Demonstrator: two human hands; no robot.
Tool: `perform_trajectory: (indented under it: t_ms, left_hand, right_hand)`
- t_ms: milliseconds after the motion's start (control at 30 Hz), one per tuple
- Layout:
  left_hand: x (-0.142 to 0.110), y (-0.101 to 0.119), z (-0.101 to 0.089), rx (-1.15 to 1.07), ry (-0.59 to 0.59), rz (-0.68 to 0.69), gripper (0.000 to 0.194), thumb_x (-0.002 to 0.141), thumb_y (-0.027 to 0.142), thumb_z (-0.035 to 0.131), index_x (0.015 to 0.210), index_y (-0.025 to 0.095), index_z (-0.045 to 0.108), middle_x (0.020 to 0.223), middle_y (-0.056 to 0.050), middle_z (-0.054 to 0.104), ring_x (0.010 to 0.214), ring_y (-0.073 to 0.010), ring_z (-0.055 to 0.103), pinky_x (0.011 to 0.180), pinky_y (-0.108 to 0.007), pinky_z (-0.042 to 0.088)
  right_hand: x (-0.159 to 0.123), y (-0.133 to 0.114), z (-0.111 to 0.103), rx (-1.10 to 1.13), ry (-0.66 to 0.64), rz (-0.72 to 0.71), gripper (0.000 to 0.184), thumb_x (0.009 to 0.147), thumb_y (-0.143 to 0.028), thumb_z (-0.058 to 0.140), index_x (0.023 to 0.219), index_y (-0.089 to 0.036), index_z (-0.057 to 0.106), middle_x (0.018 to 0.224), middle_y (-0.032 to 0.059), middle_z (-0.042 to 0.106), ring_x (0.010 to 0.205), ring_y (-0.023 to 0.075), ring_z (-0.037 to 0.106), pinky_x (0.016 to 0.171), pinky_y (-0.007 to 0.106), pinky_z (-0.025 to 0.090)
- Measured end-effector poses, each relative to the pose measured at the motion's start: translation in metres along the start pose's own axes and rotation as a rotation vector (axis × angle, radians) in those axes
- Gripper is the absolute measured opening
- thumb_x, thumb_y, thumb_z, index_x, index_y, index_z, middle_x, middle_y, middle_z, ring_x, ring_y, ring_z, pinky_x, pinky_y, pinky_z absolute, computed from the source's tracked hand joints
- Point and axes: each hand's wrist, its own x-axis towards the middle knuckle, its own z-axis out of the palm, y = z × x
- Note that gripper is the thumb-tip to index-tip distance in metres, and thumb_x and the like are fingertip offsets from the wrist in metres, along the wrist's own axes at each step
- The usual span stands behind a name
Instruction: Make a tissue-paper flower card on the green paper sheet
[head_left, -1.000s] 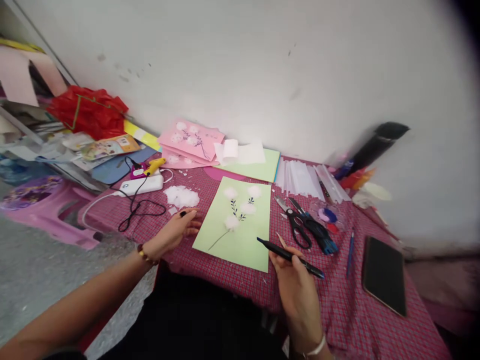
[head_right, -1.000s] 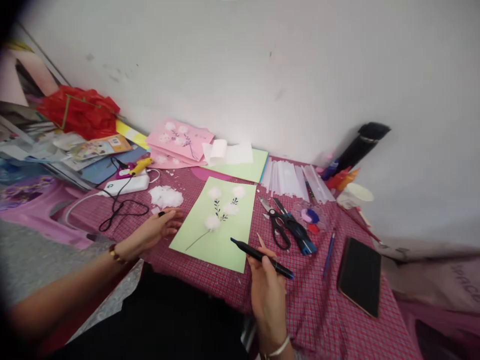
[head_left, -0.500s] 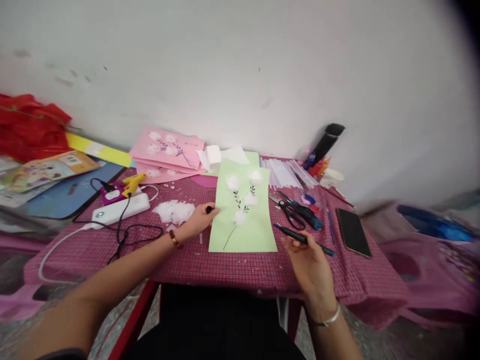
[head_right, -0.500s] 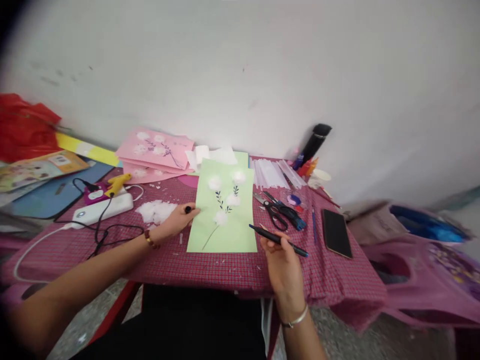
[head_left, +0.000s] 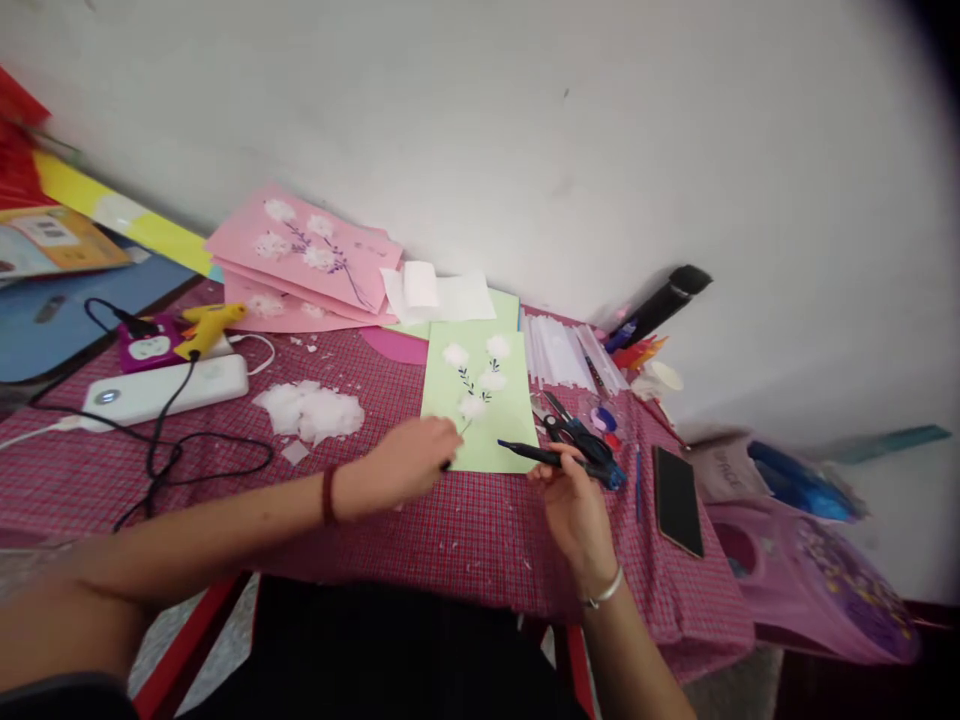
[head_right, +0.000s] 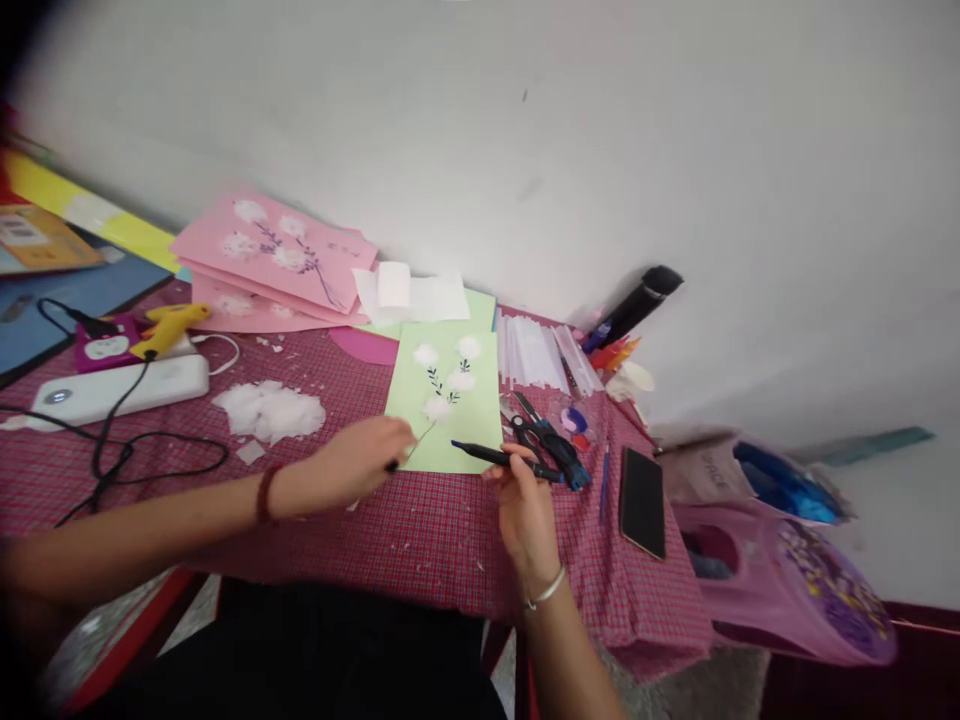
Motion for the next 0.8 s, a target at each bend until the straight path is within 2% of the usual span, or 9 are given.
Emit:
perform_trajectory:
  t_ms: [33, 100, 200, 400, 500, 600, 667, 800]
  left_hand:
    - [-0.004, 0.01, 0.011, 0.105, -0.091, 0.125, 0.019, 0.081, 0.006, 0.052, 0.095, 0.015, 0.061, 0.102, -0.01, 0.064, 0.097, -0.0241, 0.056, 0.086, -0.037, 0.044]
    - [-0.01, 0.023, 0.032, 0.181, -0.156, 0.275, 0.019, 0.085, 0.01, 0.052, 0.102, 0.016, 0.06, 0.108, -0.011, 0.063, 0.1, -0.0235, 0.055, 0.087, -0.036, 0.044]
    - [-0.012, 0.025, 0.051, 0.131, -0.136, 0.337, 0.017, 0.089, 0.014, 0.053, 0.104, 0.016, 0.059, 0.11, -0.011, 0.063, 0.103, -0.0226, 0.054, 0.089, -0.035, 0.043]
    - [-0.008, 0.007, 0.053, -0.092, -0.139, 0.284, 0.014, 0.089, 0.016, 0.054, 0.101, 0.017, 0.06, 0.107, -0.01, 0.064, 0.101, -0.0219, 0.053, 0.091, -0.035, 0.041]
    - [-0.004, 0.003, 0.047, -0.334, -0.107, 0.187, 0.01, 0.093, 0.02, 0.049, 0.096, 0.017, 0.058, 0.096, -0.007, 0.064, 0.093, -0.0188, 0.054, 0.089, -0.032, 0.042]
    - [0.001, 0.0, 0.041, -0.546, -0.074, 0.073, 0.014, 0.096, 0.022, 0.044, 0.092, 0.017, 0.057, 0.09, -0.006, 0.063, 0.086, -0.0159, 0.055, 0.083, -0.028, 0.044]
    - [0.003, -0.001, 0.038, -0.599, -0.072, 0.051, 0.016, 0.097, 0.023, 0.043, 0.09, 0.017, 0.056, 0.087, -0.005, 0.062, 0.084, -0.0153, 0.054, 0.08, -0.027, 0.044]
    - [0.003, -0.001, 0.039, -0.562, -0.111, 0.101, 0.015, 0.096, 0.021, 0.043, 0.089, 0.017, 0.056, 0.088, -0.006, 0.062, 0.086, -0.0164, 0.054, 0.082, -0.029, 0.043]
  right_hand:
    - [0.009, 0.003, 0.002, -0.027, -0.009, 0.029, 0.02, 0.075, -0.037, 0.074, 0.089, -0.025, 0.068, 0.062, -0.0038, 0.059, 0.061, 0.011, 0.056, 0.065, 0.027, 0.049]
    - [0.026, 0.009, 0.007, -0.092, -0.023, 0.081, 0.022, 0.074, -0.036, 0.075, 0.089, -0.023, 0.068, 0.061, -0.0032, 0.059, 0.058, 0.0117, 0.056, 0.06, 0.026, 0.048]
    - [0.044, 0.02, 0.013, -0.204, -0.025, 0.094, 0.025, 0.072, -0.036, 0.076, 0.089, -0.02, 0.065, 0.058, -0.0038, 0.059, 0.053, 0.0112, 0.054, 0.051, 0.024, 0.042]
    - [0.058, 0.038, 0.016, -0.412, 0.032, -0.027, 0.024, 0.082, -0.043, 0.067, 0.084, -0.02, 0.057, 0.05, -0.0065, 0.055, 0.045, 0.0105, 0.047, 0.046, 0.024, 0.036]
    - [0.057, 0.042, 0.017, -0.497, 0.061, -0.072, 0.021, 0.083, -0.039, 0.066, 0.082, -0.02, 0.057, 0.054, -0.0055, 0.055, 0.047, 0.0107, 0.049, 0.047, 0.024, 0.037]
    - [0.056, 0.042, 0.02, -0.555, 0.079, -0.111, 0.015, 0.081, -0.033, 0.067, 0.08, -0.02, 0.058, 0.06, -0.0046, 0.056, 0.05, 0.0114, 0.051, 0.049, 0.026, 0.04]
    - [0.055, 0.041, 0.021, -0.578, 0.084, -0.125, 0.013, 0.08, -0.031, 0.066, 0.081, -0.021, 0.059, 0.062, -0.0042, 0.055, 0.051, 0.0121, 0.052, 0.05, 0.027, 0.041]
    - [0.055, 0.042, 0.023, -0.601, 0.083, -0.133, 0.01, 0.08, -0.03, 0.065, 0.08, -0.022, 0.059, 0.062, -0.0039, 0.056, 0.051, 0.0128, 0.052, 0.051, 0.028, 0.043]
